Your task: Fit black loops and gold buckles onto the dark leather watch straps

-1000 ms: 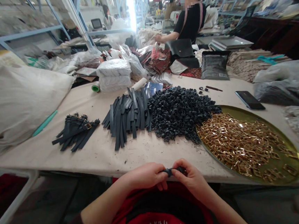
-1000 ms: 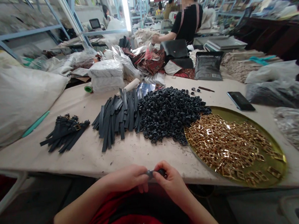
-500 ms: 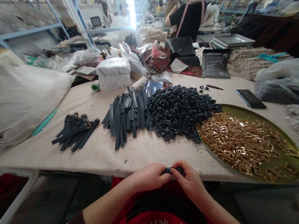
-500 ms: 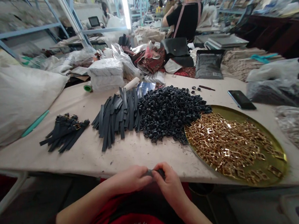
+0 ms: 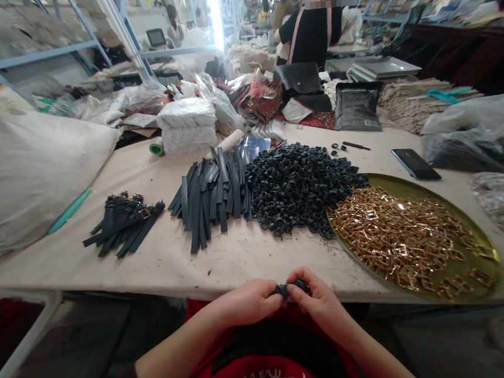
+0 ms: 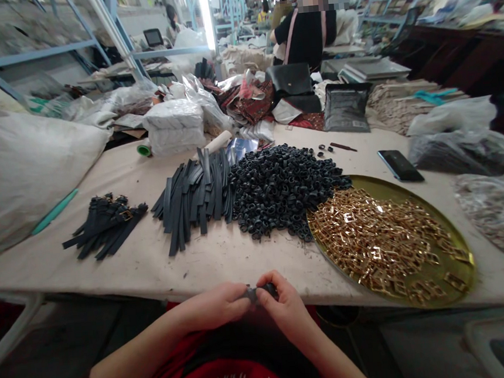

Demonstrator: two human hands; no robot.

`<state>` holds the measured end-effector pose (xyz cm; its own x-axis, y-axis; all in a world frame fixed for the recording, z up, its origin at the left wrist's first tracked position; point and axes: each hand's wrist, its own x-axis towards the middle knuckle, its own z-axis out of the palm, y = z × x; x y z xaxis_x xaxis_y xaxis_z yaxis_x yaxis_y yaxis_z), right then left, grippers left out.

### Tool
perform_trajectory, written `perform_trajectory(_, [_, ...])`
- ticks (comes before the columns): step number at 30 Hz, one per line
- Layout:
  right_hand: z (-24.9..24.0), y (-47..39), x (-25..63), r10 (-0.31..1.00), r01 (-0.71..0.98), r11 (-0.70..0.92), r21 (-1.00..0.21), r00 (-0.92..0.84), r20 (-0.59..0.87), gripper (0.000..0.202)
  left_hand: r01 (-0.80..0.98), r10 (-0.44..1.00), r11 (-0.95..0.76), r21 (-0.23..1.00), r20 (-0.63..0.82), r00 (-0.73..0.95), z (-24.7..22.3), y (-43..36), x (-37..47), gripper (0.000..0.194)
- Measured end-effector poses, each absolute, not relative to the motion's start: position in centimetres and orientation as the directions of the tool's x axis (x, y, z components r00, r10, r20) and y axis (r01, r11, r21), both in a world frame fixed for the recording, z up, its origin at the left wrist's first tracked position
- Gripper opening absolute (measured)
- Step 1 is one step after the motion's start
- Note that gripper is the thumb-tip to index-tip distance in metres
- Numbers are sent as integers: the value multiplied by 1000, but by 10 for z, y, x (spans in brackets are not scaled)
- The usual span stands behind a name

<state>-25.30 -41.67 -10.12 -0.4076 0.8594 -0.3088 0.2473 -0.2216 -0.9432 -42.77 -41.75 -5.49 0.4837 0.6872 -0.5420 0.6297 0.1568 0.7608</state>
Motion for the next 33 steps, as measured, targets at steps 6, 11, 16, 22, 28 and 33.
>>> perform_trajectory(6, [-110, -422, -253, 858, 215, -251, -944, -403, -320, 22, 604, 689, 214, 768, -557, 464, -70, -420, -428, 34])
perform_trajectory(11, [-103, -421, -246, 860, 325, -72, -943, -459, -224, 23, 586, 661, 202, 785, -550, 510, -60, -418, -434, 34])
perform_trajectory(16, [-99, -419, -242, 847, 383, 65, -922, -509, -152, 21, 570, 640, 184, 801, -537, 549, -49, -419, -433, 34])
perform_trajectory(22, [-97, -424, -238, 814, 362, 125, -924, -569, -113, 20, 634, 654, 43, 772, -501, 567, -50, -420, -426, 34])
perform_trajectory(28, [-97, -424, -241, 790, 372, 180, -911, -607, -91, 22, 651, 619, 27, 759, -524, 585, -48, -417, -423, 34])
perform_trajectory(33, [-93, -413, -243, 800, 395, 150, -906, -588, -124, 28, 689, 689, -1, 725, -499, 525, -50, -408, -426, 38])
